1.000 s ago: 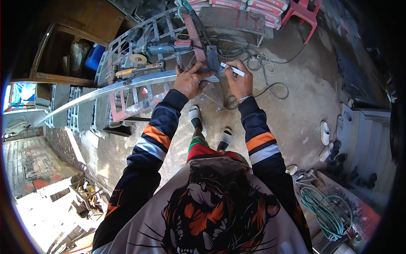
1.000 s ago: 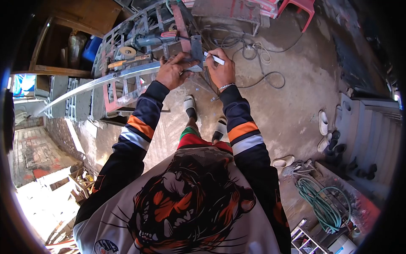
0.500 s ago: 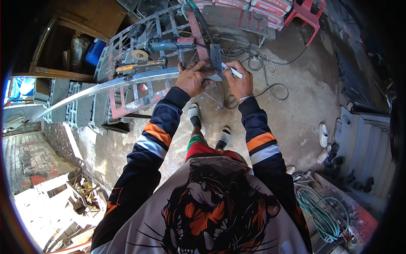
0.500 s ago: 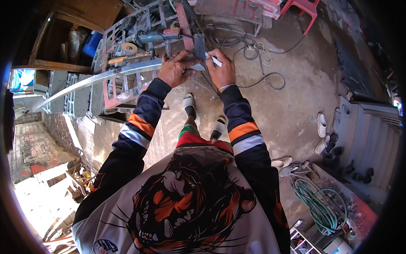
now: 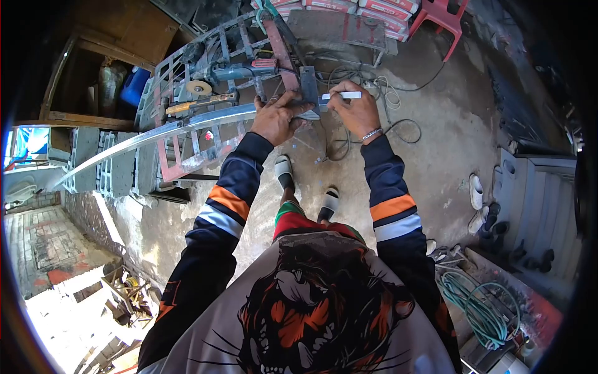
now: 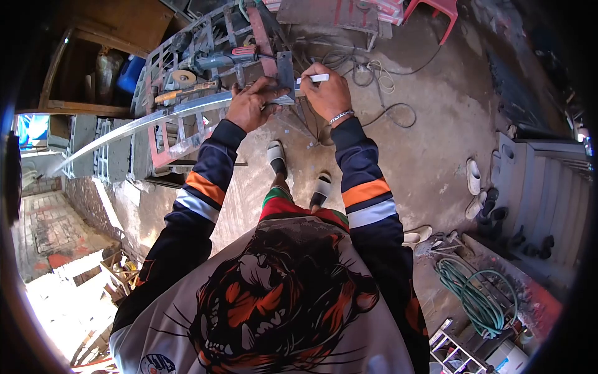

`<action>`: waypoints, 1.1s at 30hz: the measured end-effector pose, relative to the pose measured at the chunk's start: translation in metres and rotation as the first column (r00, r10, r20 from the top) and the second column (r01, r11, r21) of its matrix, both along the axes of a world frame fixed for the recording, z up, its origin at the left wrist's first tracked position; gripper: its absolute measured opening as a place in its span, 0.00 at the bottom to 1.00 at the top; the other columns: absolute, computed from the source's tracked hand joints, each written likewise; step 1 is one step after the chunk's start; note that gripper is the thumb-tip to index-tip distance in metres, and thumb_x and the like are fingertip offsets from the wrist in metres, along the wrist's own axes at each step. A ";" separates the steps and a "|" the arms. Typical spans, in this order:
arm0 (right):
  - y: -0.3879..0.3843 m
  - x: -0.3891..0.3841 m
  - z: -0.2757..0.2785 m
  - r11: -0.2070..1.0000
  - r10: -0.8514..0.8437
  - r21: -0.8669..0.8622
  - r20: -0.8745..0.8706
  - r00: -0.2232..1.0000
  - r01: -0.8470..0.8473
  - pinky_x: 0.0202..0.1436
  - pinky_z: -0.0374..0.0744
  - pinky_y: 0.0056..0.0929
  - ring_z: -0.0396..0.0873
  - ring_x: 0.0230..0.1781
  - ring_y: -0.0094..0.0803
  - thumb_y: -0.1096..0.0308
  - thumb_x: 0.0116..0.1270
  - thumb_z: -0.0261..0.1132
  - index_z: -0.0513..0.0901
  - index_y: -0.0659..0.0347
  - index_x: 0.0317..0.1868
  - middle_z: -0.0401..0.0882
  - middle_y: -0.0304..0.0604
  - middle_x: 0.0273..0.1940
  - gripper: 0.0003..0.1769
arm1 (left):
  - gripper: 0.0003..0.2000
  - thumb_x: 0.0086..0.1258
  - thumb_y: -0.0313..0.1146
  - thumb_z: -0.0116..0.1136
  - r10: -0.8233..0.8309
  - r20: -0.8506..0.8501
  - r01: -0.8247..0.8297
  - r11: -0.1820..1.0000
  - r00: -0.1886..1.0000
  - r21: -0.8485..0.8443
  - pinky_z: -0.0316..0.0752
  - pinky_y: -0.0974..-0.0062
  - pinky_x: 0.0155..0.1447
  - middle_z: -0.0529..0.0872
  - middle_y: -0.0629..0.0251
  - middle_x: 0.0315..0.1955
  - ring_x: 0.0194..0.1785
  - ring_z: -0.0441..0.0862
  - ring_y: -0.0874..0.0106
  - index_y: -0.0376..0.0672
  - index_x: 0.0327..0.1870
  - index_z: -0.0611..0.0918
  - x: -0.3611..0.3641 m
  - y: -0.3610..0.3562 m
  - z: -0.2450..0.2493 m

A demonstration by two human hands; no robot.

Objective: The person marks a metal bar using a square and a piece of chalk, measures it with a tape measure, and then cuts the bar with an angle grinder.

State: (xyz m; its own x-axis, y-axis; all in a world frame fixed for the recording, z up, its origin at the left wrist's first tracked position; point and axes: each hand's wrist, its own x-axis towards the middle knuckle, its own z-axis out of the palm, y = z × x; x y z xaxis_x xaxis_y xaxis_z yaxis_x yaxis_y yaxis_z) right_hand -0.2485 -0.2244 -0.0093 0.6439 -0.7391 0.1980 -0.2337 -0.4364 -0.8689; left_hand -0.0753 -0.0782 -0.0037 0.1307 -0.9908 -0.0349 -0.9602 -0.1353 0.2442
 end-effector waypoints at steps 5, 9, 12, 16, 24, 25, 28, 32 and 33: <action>0.011 0.011 -0.014 0.993 -0.110 0.061 0.128 0.986 0.103 0.42 0.81 0.38 0.87 0.34 0.44 0.64 0.66 0.67 0.82 0.54 0.40 0.88 0.40 0.34 0.05 | 0.23 0.72 0.45 0.64 0.007 0.004 -0.007 1.000 1.000 -0.007 0.54 0.21 0.69 0.72 0.74 0.66 0.71 0.73 0.62 0.73 0.68 0.80 0.000 0.001 -0.002; 0.014 0.015 -0.027 0.988 -0.117 -0.081 0.144 0.983 0.130 0.46 0.79 0.39 0.86 0.38 0.46 0.63 0.68 0.66 0.80 0.52 0.42 0.88 0.39 0.37 0.06 | 0.24 0.69 0.45 0.67 0.003 0.026 -0.002 0.999 1.000 -0.048 0.59 0.24 0.67 0.74 0.76 0.65 0.67 0.77 0.61 0.73 0.67 0.80 0.000 0.002 -0.002; 0.017 0.016 -0.030 0.988 -0.122 -0.074 0.138 0.983 0.133 0.49 0.78 0.41 0.86 0.41 0.48 0.63 0.68 0.66 0.80 0.52 0.42 0.89 0.40 0.38 0.06 | 0.24 0.69 0.45 0.67 0.000 0.021 0.002 0.998 1.000 -0.059 0.59 0.24 0.66 0.74 0.76 0.65 0.67 0.77 0.61 0.73 0.67 0.81 0.000 0.002 -0.002; 0.024 0.013 -0.027 0.988 -0.113 -0.085 0.137 0.984 0.126 0.50 0.78 0.44 0.86 0.42 0.49 0.63 0.68 0.66 0.80 0.52 0.43 0.89 0.41 0.39 0.07 | 0.24 0.69 0.45 0.67 -0.008 0.028 0.011 0.996 1.000 -0.094 0.59 0.24 0.66 0.74 0.76 0.65 0.67 0.77 0.63 0.72 0.67 0.81 0.000 0.002 -0.005; 0.033 -0.034 0.004 0.978 0.141 0.174 -0.126 0.982 -0.118 0.38 0.82 0.29 0.89 0.32 0.31 0.69 0.68 0.64 0.84 0.62 0.41 0.88 0.42 0.30 0.06 | 0.24 0.70 0.42 0.66 -0.048 -0.009 0.047 0.993 0.999 -0.104 0.54 0.22 0.69 0.74 0.74 0.64 0.69 0.75 0.64 0.69 0.68 0.80 0.005 0.001 -0.009; 0.038 -0.041 0.008 0.978 0.070 0.200 -0.075 0.995 -0.054 0.39 0.82 0.31 0.88 0.30 0.35 0.69 0.64 0.64 0.84 0.59 0.36 0.88 0.44 0.30 0.04 | 0.24 0.71 0.40 0.65 -0.080 -0.044 0.075 0.990 0.996 -0.120 0.50 0.19 0.70 0.73 0.72 0.64 0.70 0.74 0.64 0.68 0.68 0.80 0.008 0.004 -0.013; 0.044 -0.061 -0.001 0.950 0.009 0.311 0.037 0.999 -0.020 0.37 0.81 0.27 0.88 0.31 0.29 0.71 0.67 0.63 0.85 0.61 0.41 0.87 0.42 0.29 0.06 | 0.27 0.70 0.35 0.65 -0.165 0.066 0.174 0.966 0.984 -0.188 0.49 0.27 0.75 0.72 0.65 0.63 0.70 0.74 0.62 0.65 0.71 0.77 0.019 0.015 -0.022; 0.053 -0.091 -0.027 0.910 -0.036 0.415 0.023 0.999 0.023 0.38 0.81 0.25 0.88 0.34 0.25 0.71 0.72 0.61 0.85 0.62 0.45 0.88 0.40 0.33 0.08 | 0.30 0.70 0.28 0.62 -0.181 -0.027 0.164 0.939 0.983 -0.302 0.48 0.37 0.80 0.72 0.55 0.60 0.67 0.74 0.57 0.62 0.73 0.74 0.037 0.035 -0.027; 0.056 -0.099 -0.034 0.900 -0.032 0.435 0.005 0.999 0.027 0.39 0.81 0.25 0.88 0.34 0.24 0.70 0.74 0.61 0.85 0.63 0.45 0.88 0.39 0.35 0.08 | 0.30 0.69 0.26 0.60 -0.133 0.051 0.142 0.951 0.990 -0.275 0.47 0.39 0.81 0.72 0.52 0.59 0.64 0.75 0.55 0.60 0.73 0.72 0.042 0.041 -0.028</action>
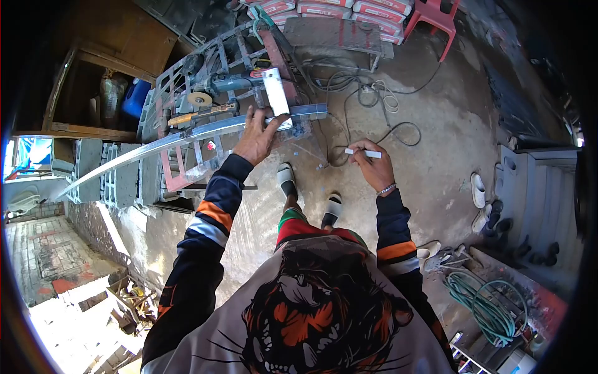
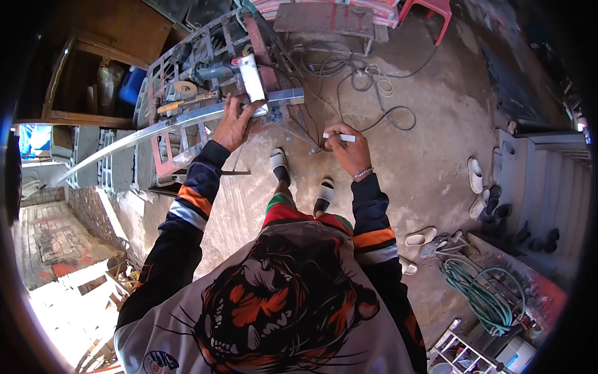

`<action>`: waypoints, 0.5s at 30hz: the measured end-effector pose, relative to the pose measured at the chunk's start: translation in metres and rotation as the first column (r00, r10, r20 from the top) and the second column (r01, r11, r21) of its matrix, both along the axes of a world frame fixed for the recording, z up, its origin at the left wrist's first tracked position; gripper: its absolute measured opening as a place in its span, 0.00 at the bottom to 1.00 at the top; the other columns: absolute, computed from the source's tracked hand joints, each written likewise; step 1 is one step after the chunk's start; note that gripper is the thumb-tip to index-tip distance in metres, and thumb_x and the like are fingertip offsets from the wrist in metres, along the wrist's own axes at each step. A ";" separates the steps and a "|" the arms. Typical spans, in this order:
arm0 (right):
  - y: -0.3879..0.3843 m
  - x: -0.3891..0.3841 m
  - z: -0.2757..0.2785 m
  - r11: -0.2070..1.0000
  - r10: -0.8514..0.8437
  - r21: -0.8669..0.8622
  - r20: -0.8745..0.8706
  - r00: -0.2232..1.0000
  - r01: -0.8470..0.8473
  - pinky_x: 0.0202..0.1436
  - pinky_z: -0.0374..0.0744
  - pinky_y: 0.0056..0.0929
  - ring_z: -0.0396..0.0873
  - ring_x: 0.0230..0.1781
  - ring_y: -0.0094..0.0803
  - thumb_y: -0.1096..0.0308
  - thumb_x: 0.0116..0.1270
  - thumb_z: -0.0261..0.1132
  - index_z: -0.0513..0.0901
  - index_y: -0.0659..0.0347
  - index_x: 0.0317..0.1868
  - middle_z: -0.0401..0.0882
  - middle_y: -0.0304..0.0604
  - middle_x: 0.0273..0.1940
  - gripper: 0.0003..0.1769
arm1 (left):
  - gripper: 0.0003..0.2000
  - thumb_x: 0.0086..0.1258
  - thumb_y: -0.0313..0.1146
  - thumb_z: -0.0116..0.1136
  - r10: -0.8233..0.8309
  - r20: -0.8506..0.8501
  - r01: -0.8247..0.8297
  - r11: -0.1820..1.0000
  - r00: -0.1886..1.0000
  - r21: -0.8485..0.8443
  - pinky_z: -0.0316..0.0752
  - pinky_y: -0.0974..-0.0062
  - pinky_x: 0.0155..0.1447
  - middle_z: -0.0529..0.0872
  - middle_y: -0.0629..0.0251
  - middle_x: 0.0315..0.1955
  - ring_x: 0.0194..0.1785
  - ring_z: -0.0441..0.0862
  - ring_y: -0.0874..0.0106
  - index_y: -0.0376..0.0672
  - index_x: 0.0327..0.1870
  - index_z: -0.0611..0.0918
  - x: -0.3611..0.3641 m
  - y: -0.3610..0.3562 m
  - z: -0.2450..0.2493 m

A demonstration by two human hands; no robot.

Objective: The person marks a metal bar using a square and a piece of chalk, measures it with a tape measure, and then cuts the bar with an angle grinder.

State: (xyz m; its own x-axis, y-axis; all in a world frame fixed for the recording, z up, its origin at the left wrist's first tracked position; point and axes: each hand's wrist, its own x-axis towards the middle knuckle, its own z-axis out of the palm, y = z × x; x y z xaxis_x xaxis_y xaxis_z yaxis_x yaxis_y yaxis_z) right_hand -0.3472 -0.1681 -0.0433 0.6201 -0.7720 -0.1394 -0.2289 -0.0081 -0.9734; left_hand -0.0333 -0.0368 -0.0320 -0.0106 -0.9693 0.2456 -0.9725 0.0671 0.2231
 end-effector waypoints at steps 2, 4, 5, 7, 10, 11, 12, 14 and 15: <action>0.010 -0.014 -0.012 1.000 -0.025 0.017 -0.020 0.999 0.025 0.39 0.82 0.24 0.88 0.34 0.24 0.70 0.74 0.61 0.85 0.63 0.45 0.88 0.39 0.35 0.08 | 0.33 0.66 0.21 0.57 0.070 0.049 -0.066 0.995 0.996 -0.073 0.46 0.41 0.81 0.72 0.48 0.54 0.57 0.75 0.53 0.57 0.74 0.71 0.006 0.011 -0.002; 0.018 -0.028 -0.026 0.996 -0.051 0.070 -0.031 0.998 0.053 0.40 0.82 0.24 0.87 0.34 0.24 0.71 0.74 0.60 0.84 0.64 0.45 0.88 0.40 0.35 0.08 | 0.33 0.64 0.25 0.62 0.145 0.084 -0.137 0.987 0.986 -0.088 0.58 0.43 0.76 0.71 0.49 0.55 0.63 0.70 0.49 0.57 0.73 0.71 0.018 0.020 0.000; 0.023 -0.034 -0.033 0.996 -0.050 0.069 -0.029 0.998 0.052 0.40 0.82 0.24 0.87 0.34 0.24 0.71 0.74 0.60 0.84 0.64 0.45 0.88 0.40 0.35 0.08 | 0.33 0.64 0.27 0.62 0.190 0.085 -0.181 0.979 0.978 -0.097 0.58 0.45 0.77 0.72 0.50 0.56 0.63 0.72 0.54 0.58 0.74 0.71 0.022 0.023 0.000; 0.030 -0.042 -0.042 0.986 -0.075 0.144 -0.029 0.997 0.079 0.40 0.83 0.23 0.87 0.34 0.24 0.72 0.74 0.60 0.84 0.64 0.45 0.87 0.41 0.35 0.07 | 0.33 0.64 0.30 0.64 0.244 0.092 -0.243 0.970 0.965 -0.020 0.63 0.48 0.74 0.72 0.51 0.58 0.63 0.73 0.55 0.59 0.73 0.71 0.023 0.026 0.007; 0.039 -0.047 -0.058 0.982 -0.062 0.179 -0.027 0.998 0.066 0.38 0.82 0.23 0.87 0.34 0.24 0.73 0.74 0.60 0.84 0.64 0.46 0.87 0.41 0.35 0.07 | 0.32 0.66 0.35 0.66 0.289 0.115 -0.296 0.954 0.950 0.044 0.71 0.53 0.68 0.71 0.54 0.61 0.61 0.76 0.57 0.62 0.73 0.71 0.022 0.021 0.017; 0.041 -0.047 -0.065 0.978 -0.061 0.199 -0.027 0.998 0.065 0.37 0.81 0.23 0.87 0.34 0.24 0.73 0.75 0.60 0.84 0.64 0.46 0.87 0.41 0.35 0.07 | 0.31 0.67 0.37 0.66 0.276 0.129 -0.282 0.959 0.953 0.032 0.74 0.55 0.66 0.71 0.56 0.62 0.59 0.79 0.58 0.63 0.72 0.72 0.024 0.017 0.020; 0.044 -0.044 -0.067 0.975 -0.061 0.215 -0.004 0.998 0.060 0.36 0.81 0.22 0.85 0.33 0.23 0.73 0.75 0.60 0.84 0.65 0.46 0.87 0.41 0.34 0.07 | 0.29 0.69 0.40 0.66 0.261 0.188 -0.275 0.960 0.947 0.055 0.75 0.54 0.64 0.71 0.59 0.64 0.54 0.84 0.59 0.66 0.72 0.72 0.029 0.013 0.020; 0.046 -0.037 -0.072 0.970 -0.057 0.236 0.005 0.998 0.054 0.36 0.80 0.22 0.85 0.32 0.23 0.73 0.75 0.60 0.84 0.65 0.46 0.87 0.41 0.34 0.07 | 0.28 0.70 0.41 0.65 0.186 0.260 -0.225 0.966 0.948 0.128 0.79 0.53 0.59 0.70 0.62 0.65 0.53 0.85 0.57 0.70 0.71 0.73 0.040 0.009 0.022; 0.048 -0.036 -0.075 0.962 -0.066 0.265 0.002 0.998 0.063 0.36 0.80 0.22 0.84 0.32 0.23 0.73 0.75 0.60 0.84 0.65 0.46 0.86 0.41 0.34 0.07 | 0.28 0.70 0.42 0.65 0.126 0.272 -0.176 0.970 0.954 0.166 0.80 0.52 0.57 0.70 0.63 0.65 0.53 0.85 0.57 0.71 0.71 0.73 0.047 0.006 0.024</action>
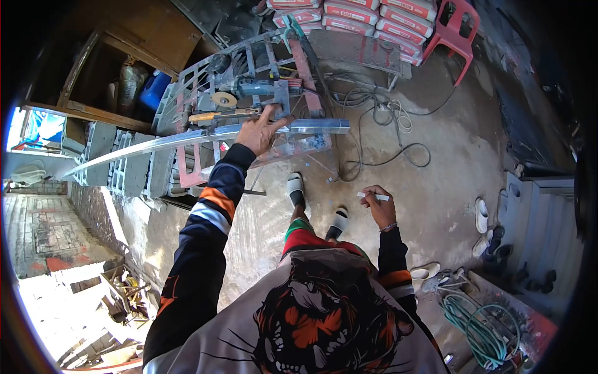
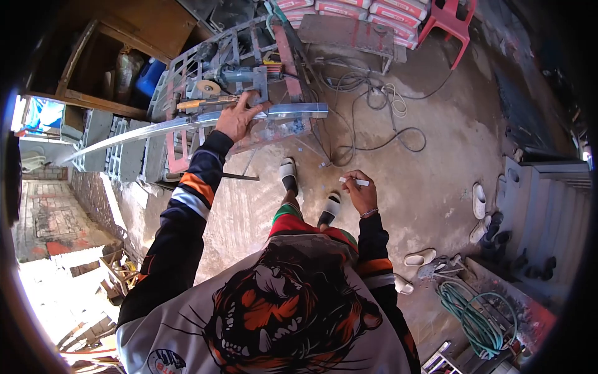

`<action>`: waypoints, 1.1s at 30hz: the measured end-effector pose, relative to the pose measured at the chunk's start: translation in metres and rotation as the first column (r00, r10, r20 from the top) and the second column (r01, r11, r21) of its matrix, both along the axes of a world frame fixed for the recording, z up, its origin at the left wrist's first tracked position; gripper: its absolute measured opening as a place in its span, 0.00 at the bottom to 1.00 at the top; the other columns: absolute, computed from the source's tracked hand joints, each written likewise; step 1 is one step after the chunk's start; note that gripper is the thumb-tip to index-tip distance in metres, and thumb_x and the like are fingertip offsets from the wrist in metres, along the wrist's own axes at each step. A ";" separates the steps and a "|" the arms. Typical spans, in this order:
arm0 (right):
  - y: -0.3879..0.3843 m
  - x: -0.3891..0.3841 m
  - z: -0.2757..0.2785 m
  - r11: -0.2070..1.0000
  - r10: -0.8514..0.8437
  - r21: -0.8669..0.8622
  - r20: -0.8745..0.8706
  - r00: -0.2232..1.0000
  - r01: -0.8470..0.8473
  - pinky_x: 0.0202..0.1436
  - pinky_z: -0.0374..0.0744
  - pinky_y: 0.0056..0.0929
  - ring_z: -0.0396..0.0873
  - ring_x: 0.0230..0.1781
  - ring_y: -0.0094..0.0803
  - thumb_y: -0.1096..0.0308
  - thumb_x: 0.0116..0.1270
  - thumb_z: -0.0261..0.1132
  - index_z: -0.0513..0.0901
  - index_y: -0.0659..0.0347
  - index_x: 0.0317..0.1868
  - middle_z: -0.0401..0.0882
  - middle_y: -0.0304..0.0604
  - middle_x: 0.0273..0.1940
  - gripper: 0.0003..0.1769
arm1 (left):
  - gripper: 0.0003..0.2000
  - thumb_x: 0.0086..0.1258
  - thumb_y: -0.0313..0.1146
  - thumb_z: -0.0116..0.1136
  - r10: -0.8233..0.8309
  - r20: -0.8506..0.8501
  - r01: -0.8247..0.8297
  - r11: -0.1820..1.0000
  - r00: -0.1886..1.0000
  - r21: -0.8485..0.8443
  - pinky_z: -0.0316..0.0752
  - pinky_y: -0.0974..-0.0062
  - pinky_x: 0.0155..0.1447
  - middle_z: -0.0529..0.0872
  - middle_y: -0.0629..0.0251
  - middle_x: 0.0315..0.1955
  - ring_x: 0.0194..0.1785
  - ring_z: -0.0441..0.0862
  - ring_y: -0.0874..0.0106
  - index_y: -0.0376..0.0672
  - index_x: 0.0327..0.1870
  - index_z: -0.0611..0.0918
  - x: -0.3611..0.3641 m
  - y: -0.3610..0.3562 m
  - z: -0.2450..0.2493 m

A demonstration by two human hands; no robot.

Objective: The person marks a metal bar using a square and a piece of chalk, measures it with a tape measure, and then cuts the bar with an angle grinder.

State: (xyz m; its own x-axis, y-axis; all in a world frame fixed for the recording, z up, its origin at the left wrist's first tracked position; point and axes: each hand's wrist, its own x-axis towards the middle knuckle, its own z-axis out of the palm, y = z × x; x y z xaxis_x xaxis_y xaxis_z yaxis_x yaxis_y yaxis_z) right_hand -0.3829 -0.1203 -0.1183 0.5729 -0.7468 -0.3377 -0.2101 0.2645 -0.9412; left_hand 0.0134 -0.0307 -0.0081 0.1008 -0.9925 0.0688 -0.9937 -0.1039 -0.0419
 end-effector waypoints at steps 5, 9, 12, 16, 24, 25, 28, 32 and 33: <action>-0.002 0.005 -0.007 0.999 0.032 -0.022 0.052 0.998 -0.031 0.37 0.81 0.21 0.82 0.33 0.21 0.68 0.75 0.64 0.83 0.64 0.42 0.84 0.38 0.34 0.07 | 0.31 0.69 0.38 0.64 -0.107 -0.233 0.139 0.982 0.967 0.128 0.84 0.56 0.47 0.68 0.64 0.72 0.50 0.87 0.59 0.75 0.74 0.72 0.030 -0.022 0.009; -0.006 -0.004 -0.033 0.999 0.027 -0.037 0.083 0.996 -0.024 0.33 0.77 0.19 0.79 0.28 0.21 0.62 0.74 0.66 0.83 0.59 0.40 0.83 0.34 0.32 0.09 | 0.36 0.64 0.31 0.62 -0.087 -0.258 0.132 0.978 0.962 0.164 0.83 0.56 0.50 0.69 0.65 0.71 0.50 0.86 0.54 0.81 0.73 0.72 0.035 -0.027 -0.006; -0.014 -0.010 -0.028 0.994 0.063 -0.084 -0.075 0.995 -0.070 0.25 0.69 0.18 0.78 0.25 0.18 0.58 0.73 0.65 0.83 0.55 0.42 0.83 0.34 0.28 0.10 | 0.30 0.69 0.34 0.57 -0.206 -0.193 0.211 0.977 0.959 0.007 0.84 0.58 0.50 0.70 0.66 0.70 0.44 0.88 0.55 0.76 0.72 0.75 0.032 -0.023 0.000; -0.011 0.003 -0.022 0.996 0.067 -0.050 -0.167 0.984 -0.077 0.25 0.68 0.18 0.78 0.24 0.19 0.61 0.73 0.62 0.83 0.55 0.43 0.85 0.35 0.27 0.09 | 0.30 0.69 0.30 0.56 -0.208 -0.098 0.203 0.977 0.973 -0.058 0.86 0.62 0.43 0.71 0.67 0.68 0.38 0.88 0.57 0.75 0.71 0.75 0.034 -0.023 0.001; 0.005 0.010 -0.019 0.998 0.050 -0.036 0.007 0.999 -0.050 0.35 0.80 0.24 0.85 0.30 0.25 0.69 0.74 0.60 0.83 0.63 0.44 0.86 0.40 0.33 0.08 | 0.34 0.65 0.24 0.54 -0.143 -0.263 0.180 0.976 0.954 0.121 0.86 0.55 0.49 0.70 0.59 0.66 0.47 0.86 0.50 0.73 0.72 0.70 0.034 -0.023 0.013; 0.006 0.009 -0.020 0.999 0.034 -0.039 -0.004 0.999 -0.034 0.35 0.80 0.24 0.85 0.31 0.25 0.70 0.74 0.60 0.83 0.63 0.44 0.86 0.40 0.32 0.07 | 0.34 0.66 0.24 0.55 -0.184 -0.238 0.205 0.977 0.954 0.067 0.86 0.56 0.49 0.69 0.59 0.66 0.47 0.86 0.50 0.71 0.72 0.70 0.036 -0.023 0.009; 0.010 0.005 -0.024 1.000 0.018 -0.016 -0.003 1.000 -0.018 0.35 0.80 0.24 0.85 0.31 0.25 0.70 0.74 0.61 0.83 0.64 0.44 0.86 0.40 0.32 0.07 | 0.34 0.65 0.23 0.56 -0.157 -0.240 0.188 0.976 0.958 0.111 0.85 0.57 0.52 0.68 0.58 0.69 0.48 0.87 0.53 0.69 0.72 0.69 0.038 -0.020 0.004; 0.017 -0.005 -0.024 0.996 -0.073 0.049 -0.003 0.997 0.073 0.36 0.80 0.23 0.85 0.32 0.24 0.71 0.73 0.61 0.84 0.65 0.44 0.86 0.39 0.32 0.07 | 0.31 0.68 0.27 0.59 -0.181 -0.146 0.187 0.982 0.973 0.025 0.75 0.55 0.66 0.70 0.58 0.66 0.64 0.77 0.51 0.66 0.72 0.71 0.028 -0.005 -0.018; 0.019 -0.008 -0.024 0.994 -0.094 0.051 -0.008 0.996 0.094 0.36 0.80 0.23 0.85 0.32 0.24 0.71 0.73 0.61 0.84 0.65 0.44 0.86 0.39 0.32 0.07 | 0.32 0.67 0.27 0.59 -0.208 -0.065 0.207 0.978 0.976 -0.014 0.75 0.56 0.68 0.70 0.57 0.66 0.65 0.76 0.52 0.65 0.73 0.71 0.026 -0.003 -0.025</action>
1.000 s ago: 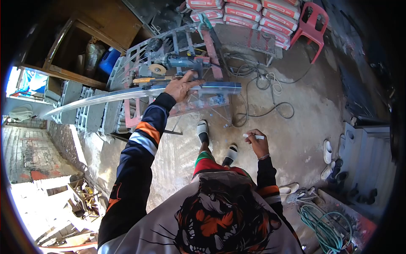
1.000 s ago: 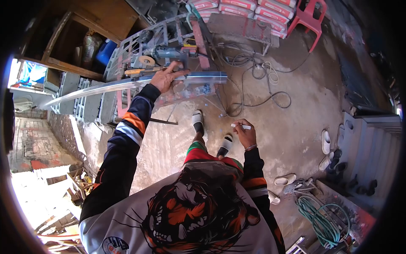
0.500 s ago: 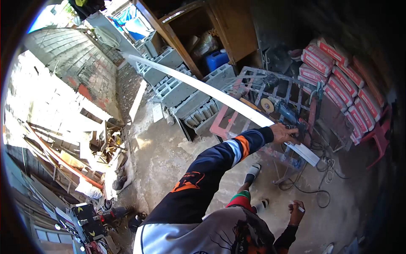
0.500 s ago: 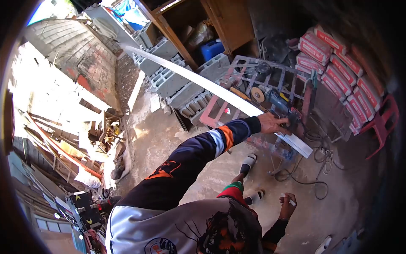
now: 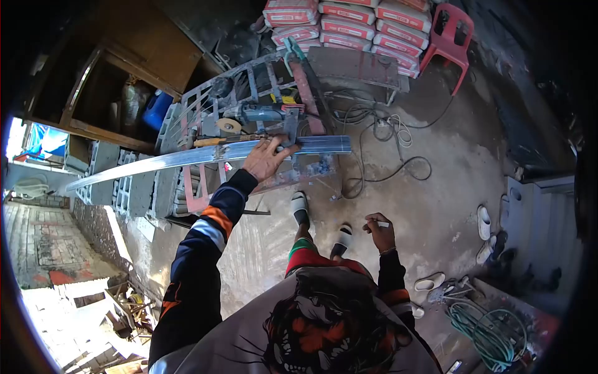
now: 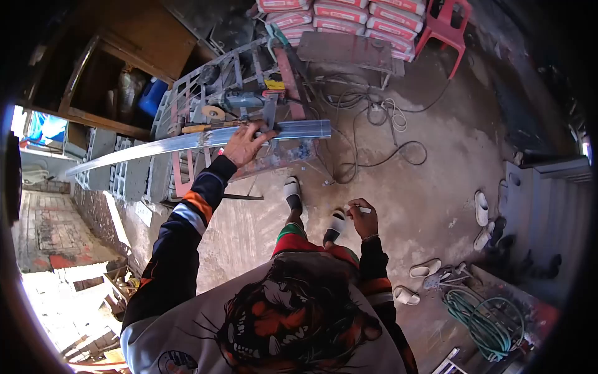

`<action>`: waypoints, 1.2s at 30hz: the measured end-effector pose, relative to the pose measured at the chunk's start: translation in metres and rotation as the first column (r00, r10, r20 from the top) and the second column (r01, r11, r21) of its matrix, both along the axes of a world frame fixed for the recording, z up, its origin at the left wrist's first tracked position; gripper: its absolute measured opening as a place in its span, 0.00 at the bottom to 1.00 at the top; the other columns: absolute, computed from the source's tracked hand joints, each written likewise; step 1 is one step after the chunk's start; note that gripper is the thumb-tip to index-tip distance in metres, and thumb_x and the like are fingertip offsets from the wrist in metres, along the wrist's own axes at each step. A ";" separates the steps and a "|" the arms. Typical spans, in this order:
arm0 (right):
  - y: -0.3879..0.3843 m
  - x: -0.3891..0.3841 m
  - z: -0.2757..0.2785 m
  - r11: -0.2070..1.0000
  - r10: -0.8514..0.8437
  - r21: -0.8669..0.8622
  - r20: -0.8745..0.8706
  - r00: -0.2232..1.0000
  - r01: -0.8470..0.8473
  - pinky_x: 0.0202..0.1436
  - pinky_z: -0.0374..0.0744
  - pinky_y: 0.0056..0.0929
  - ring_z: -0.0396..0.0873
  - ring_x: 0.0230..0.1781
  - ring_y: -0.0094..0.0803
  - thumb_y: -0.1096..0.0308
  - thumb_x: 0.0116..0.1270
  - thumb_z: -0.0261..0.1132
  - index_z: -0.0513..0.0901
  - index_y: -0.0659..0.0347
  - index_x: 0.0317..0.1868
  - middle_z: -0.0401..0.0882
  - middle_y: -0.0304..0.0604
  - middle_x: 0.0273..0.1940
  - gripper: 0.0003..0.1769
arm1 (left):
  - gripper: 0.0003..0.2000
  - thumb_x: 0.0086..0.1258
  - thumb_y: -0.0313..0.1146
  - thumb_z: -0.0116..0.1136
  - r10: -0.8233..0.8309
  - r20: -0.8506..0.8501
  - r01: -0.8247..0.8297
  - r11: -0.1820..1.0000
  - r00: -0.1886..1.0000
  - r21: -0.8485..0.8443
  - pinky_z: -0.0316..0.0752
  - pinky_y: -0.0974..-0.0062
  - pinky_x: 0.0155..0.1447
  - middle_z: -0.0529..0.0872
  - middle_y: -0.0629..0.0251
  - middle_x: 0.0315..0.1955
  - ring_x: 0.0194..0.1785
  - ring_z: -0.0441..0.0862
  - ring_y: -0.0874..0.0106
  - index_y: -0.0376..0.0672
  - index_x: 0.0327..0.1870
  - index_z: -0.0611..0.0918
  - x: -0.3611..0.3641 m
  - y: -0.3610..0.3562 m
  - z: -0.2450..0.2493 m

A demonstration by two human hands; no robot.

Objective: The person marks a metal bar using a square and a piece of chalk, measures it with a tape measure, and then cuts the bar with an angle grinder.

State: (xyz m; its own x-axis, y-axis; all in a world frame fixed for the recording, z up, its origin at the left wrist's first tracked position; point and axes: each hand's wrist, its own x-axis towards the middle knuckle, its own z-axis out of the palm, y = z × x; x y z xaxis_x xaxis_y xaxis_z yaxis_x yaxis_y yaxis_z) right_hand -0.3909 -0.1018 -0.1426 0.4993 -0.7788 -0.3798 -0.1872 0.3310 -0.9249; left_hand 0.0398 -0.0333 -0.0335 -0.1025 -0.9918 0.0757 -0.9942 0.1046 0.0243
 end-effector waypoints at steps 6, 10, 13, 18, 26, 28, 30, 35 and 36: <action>0.004 -0.013 -0.009 0.999 -0.012 0.045 0.012 1.000 0.012 0.36 0.80 0.23 0.86 0.33 0.24 0.71 0.72 0.61 0.85 0.65 0.43 0.86 0.39 0.32 0.07 | 0.38 0.69 0.24 0.56 0.123 0.143 -0.145 0.978 0.982 0.149 0.66 0.55 0.76 0.65 0.53 0.72 0.68 0.75 0.52 0.61 0.80 0.61 -0.024 -0.007 0.016; 0.003 -0.011 -0.013 0.998 -0.014 0.054 0.006 1.000 0.013 0.35 0.80 0.23 0.85 0.32 0.23 0.71 0.72 0.62 0.85 0.64 0.43 0.86 0.39 0.32 0.07 | 0.39 0.68 0.21 0.54 0.071 0.142 -0.077 0.996 0.987 0.038 0.74 0.55 0.71 0.65 0.52 0.72 0.65 0.77 0.48 0.58 0.82 0.59 -0.014 -0.014 0.005; -0.002 -0.007 -0.008 0.999 -0.010 0.052 0.018 1.000 0.009 0.35 0.80 0.23 0.84 0.31 0.23 0.71 0.72 0.62 0.84 0.64 0.44 0.85 0.39 0.31 0.07 | 0.39 0.71 0.28 0.57 0.056 0.096 -0.074 0.980 0.994 0.187 0.73 0.55 0.72 0.62 0.52 0.75 0.67 0.74 0.44 0.63 0.82 0.58 -0.017 -0.006 0.015; -0.010 0.000 -0.003 0.999 -0.020 0.050 0.087 0.996 0.016 0.35 0.79 0.21 0.81 0.30 0.22 0.70 0.74 0.63 0.84 0.64 0.44 0.84 0.38 0.31 0.07 | 0.39 0.70 0.37 0.64 -0.048 0.002 0.046 0.964 0.999 0.260 0.83 0.56 0.61 0.65 0.58 0.73 0.59 0.83 0.52 0.62 0.82 0.59 -0.023 0.011 0.038; -0.071 0.088 0.077 0.989 -0.075 -0.113 0.189 0.979 0.097 0.31 0.71 0.19 0.71 0.27 0.16 0.58 0.75 0.68 0.85 0.60 0.48 0.77 0.29 0.29 0.13 | 0.44 0.59 0.28 0.71 -0.055 -0.230 0.134 0.928 0.972 0.346 0.82 0.60 0.63 0.68 0.61 0.71 0.59 0.83 0.54 0.61 0.79 0.65 -0.014 -0.003 0.060; -0.081 0.102 0.089 0.988 -0.034 -0.141 0.164 0.986 0.058 0.31 0.71 0.19 0.71 0.27 0.16 0.58 0.75 0.69 0.85 0.59 0.47 0.76 0.28 0.28 0.13 | 0.45 0.56 0.26 0.72 -0.035 -0.282 0.130 0.936 0.959 0.327 0.82 0.61 0.63 0.70 0.62 0.70 0.59 0.83 0.55 0.61 0.79 0.66 -0.012 -0.004 0.060; -0.090 0.109 0.093 0.990 0.063 -0.134 0.108 0.992 -0.049 0.33 0.73 0.19 0.75 0.32 0.16 0.60 0.72 0.72 0.84 0.58 0.53 0.80 0.31 0.34 0.15 | 0.44 0.55 0.27 0.72 0.027 -0.221 0.053 0.935 0.975 0.352 0.82 0.62 0.63 0.76 0.64 0.68 0.59 0.83 0.56 0.61 0.77 0.69 -0.011 -0.003 0.060; -0.096 0.130 0.068 0.994 0.055 -0.109 0.307 0.950 -0.022 0.43 0.80 0.22 0.80 0.42 0.21 0.66 0.69 0.74 0.77 0.60 0.62 0.81 0.40 0.49 0.24 | 0.39 0.56 0.29 0.71 -0.003 -0.162 0.039 0.975 0.987 0.220 0.82 0.63 0.63 0.81 0.67 0.66 0.60 0.84 0.58 0.62 0.74 0.74 -0.010 0.004 0.056; -0.097 0.132 0.068 0.996 0.059 -0.086 0.353 0.934 -0.031 0.46 0.82 0.24 0.80 0.46 0.22 0.68 0.68 0.74 0.75 0.60 0.65 0.80 0.42 0.53 0.27 | 0.38 0.57 0.31 0.71 -0.022 -0.159 0.051 0.982 0.987 0.180 0.80 0.63 0.65 0.81 0.68 0.65 0.60 0.84 0.60 0.61 0.73 0.75 -0.011 0.004 0.056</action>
